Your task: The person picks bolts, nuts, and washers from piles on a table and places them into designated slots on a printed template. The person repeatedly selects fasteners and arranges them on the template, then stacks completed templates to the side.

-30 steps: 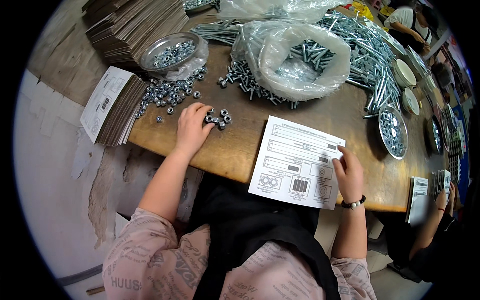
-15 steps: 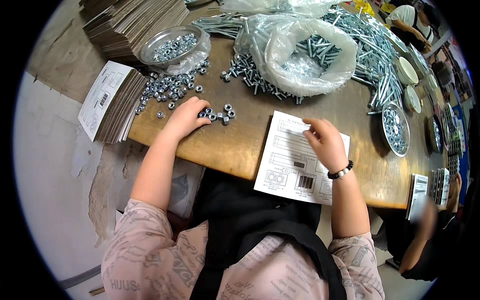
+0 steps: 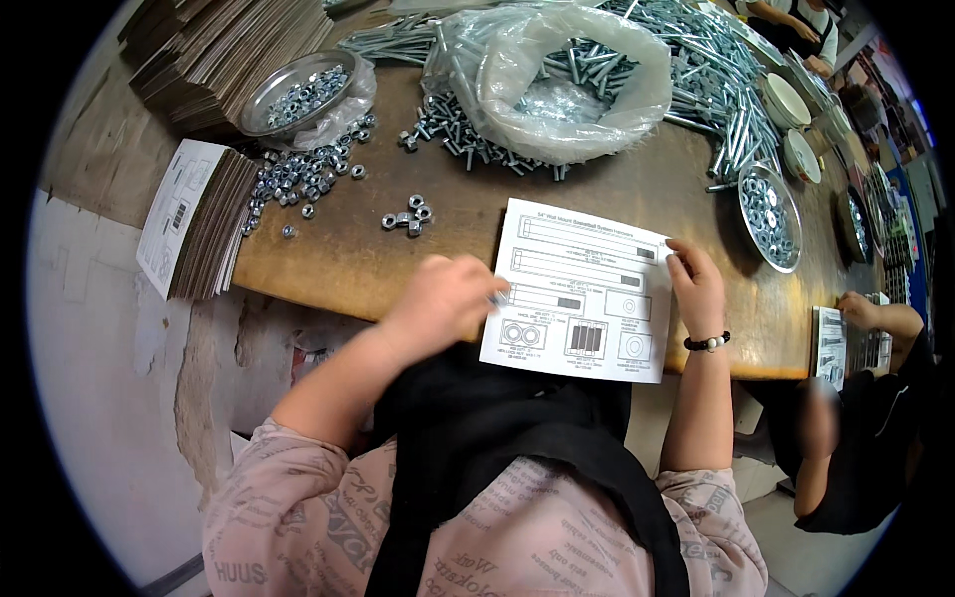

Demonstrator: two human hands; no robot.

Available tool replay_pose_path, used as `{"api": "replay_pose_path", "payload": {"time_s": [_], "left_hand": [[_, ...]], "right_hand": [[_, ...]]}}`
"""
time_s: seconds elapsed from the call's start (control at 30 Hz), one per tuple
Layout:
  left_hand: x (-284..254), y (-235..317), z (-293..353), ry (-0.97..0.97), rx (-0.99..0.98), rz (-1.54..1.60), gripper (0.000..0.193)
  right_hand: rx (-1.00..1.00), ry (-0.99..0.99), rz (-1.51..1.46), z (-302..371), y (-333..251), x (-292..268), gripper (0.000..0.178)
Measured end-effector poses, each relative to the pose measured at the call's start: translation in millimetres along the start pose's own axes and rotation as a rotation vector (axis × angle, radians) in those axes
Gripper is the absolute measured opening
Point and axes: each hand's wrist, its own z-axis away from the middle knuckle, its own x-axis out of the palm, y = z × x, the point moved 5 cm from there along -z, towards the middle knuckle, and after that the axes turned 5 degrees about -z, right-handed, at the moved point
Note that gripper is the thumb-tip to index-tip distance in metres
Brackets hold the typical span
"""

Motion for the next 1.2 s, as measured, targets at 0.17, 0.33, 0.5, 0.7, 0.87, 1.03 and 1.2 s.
{"api": "replay_pose_path", "payload": {"time_s": [0.17, 0.33, 0.5, 0.7, 0.87, 1.03, 1.2], "left_hand": [[28, 35, -4, -0.123, 0.126, 0.031, 0.025], [33, 39, -6, -0.166, 0.120, -0.007, 0.024], [36, 38, -7, -0.204, 0.096, -0.010, 0.024], [34, 37, -7, -0.246, 0.088, -0.001, 0.029], [25, 34, -11, -0.259, 0.058, 0.031, 0.039], [-4, 15, -32, -0.116, -0.002, -0.001, 0.041], [-36, -4, -92, 0.128, 0.070, -0.081, 0.037]], "right_hand": [[-0.020, -0.024, 0.029, 4, -6, 4, 0.020], [-0.026, -0.041, 0.043, 4, -14, 2, 0.020], [-0.047, -0.045, 0.087, 4, -12, 3, 0.021], [-0.048, -0.054, 0.104, 2, -9, 5, 0.021], [-0.068, -0.075, 0.090, -4, -15, 0, 0.020], [-0.127, -0.092, 0.117, -21, -32, -1, 0.019], [-0.299, -0.112, 0.168, -60, -75, 11, 0.017]]}}
